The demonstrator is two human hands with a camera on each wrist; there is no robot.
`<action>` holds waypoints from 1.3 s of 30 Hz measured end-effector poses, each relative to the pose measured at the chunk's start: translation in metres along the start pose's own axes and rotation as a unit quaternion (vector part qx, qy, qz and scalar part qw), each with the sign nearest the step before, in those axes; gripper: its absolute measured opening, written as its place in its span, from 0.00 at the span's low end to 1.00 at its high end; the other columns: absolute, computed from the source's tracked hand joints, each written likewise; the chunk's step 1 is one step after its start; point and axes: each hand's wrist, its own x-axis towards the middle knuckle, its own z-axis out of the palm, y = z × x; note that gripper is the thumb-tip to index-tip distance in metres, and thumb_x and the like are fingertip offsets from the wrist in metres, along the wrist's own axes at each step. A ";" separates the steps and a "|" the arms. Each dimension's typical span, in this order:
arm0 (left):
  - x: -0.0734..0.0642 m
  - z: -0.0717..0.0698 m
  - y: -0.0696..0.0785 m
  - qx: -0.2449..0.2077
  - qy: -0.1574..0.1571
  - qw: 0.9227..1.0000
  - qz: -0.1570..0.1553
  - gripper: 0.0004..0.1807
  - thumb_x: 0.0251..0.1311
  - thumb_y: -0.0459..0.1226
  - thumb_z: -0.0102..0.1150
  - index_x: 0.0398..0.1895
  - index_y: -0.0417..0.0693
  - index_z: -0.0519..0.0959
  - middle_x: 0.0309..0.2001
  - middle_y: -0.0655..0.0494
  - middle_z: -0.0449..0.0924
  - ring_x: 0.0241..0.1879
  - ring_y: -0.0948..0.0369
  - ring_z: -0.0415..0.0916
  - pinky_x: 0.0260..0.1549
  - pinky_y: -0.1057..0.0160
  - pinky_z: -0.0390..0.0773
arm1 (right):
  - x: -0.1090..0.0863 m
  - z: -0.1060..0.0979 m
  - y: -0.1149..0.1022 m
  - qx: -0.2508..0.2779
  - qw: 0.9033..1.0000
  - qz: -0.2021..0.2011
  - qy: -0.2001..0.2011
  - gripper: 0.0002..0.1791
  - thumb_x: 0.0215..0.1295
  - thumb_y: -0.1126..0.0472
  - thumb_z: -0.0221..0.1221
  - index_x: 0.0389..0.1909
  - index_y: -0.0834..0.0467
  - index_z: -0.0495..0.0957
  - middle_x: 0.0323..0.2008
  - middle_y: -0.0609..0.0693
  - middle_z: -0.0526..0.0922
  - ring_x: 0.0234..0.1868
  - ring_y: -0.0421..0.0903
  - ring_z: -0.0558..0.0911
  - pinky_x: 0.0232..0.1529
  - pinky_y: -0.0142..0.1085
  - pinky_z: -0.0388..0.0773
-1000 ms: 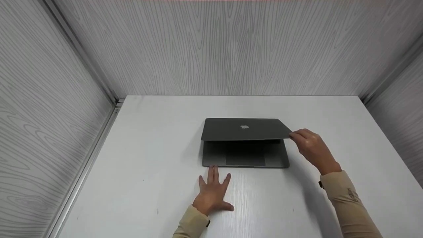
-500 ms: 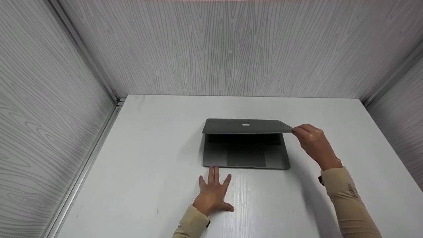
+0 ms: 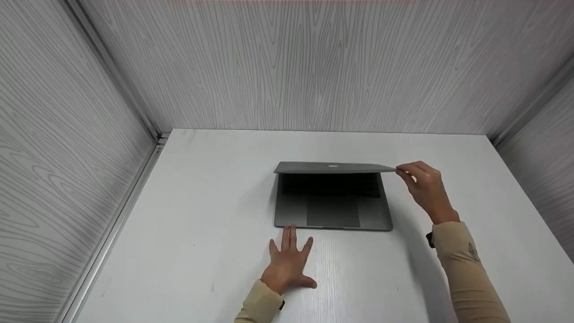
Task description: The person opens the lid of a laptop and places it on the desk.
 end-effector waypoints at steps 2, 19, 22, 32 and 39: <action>0.000 0.000 0.000 0.004 0.002 1.000 -0.001 0.59 0.43 0.65 0.76 0.78 0.54 0.63 0.77 0.30 0.46 0.77 0.37 0.42 0.62 0.29 0.60 | -0.001 0.003 0.002 0.011 1.000 0.012 0.005 0.09 0.57 0.80 0.66 0.39 0.70 0.83 0.34 0.60 0.85 0.34 0.55 0.86 0.34 0.35 0.78; -0.003 -0.004 0.001 -0.005 0.010 1.000 0.005 0.59 0.42 0.64 0.77 0.77 0.52 0.64 0.76 0.29 0.47 0.76 0.37 0.44 0.61 0.29 0.62 | 0.009 0.021 0.013 0.117 0.974 0.194 0.002 0.10 0.76 0.69 0.54 0.46 0.71 0.81 0.40 0.62 0.88 0.32 0.38 0.76 0.40 0.26 0.68; -0.002 -0.005 0.001 -0.002 0.005 1.000 0.004 0.59 0.42 0.65 0.76 0.78 0.53 0.64 0.76 0.29 0.47 0.76 0.37 0.44 0.61 0.29 0.62 | 0.012 0.023 0.014 0.138 0.965 0.223 0.011 0.11 0.76 0.69 0.54 0.45 0.72 0.82 0.41 0.63 0.87 0.36 0.32 0.78 0.42 0.25 0.70; -0.001 -0.009 0.002 0.003 -0.005 1.000 0.000 0.59 0.43 0.66 0.75 0.78 0.54 0.62 0.77 0.30 0.46 0.77 0.38 0.42 0.62 0.29 0.61 | 0.024 0.026 0.014 0.262 0.910 0.320 0.031 0.15 0.79 0.67 0.50 0.50 0.76 0.79 0.45 0.54 0.84 0.50 0.41 0.84 0.50 0.42 0.81; 0.000 -0.009 0.001 0.008 -0.002 1.000 0.002 0.59 0.43 0.66 0.75 0.78 0.54 0.63 0.77 0.30 0.47 0.77 0.37 0.43 0.62 0.29 0.61 | 0.037 0.011 -0.010 0.271 0.905 0.328 0.024 0.15 0.77 0.69 0.49 0.50 0.79 0.77 0.43 0.51 0.85 0.46 0.35 0.83 0.47 0.43 0.82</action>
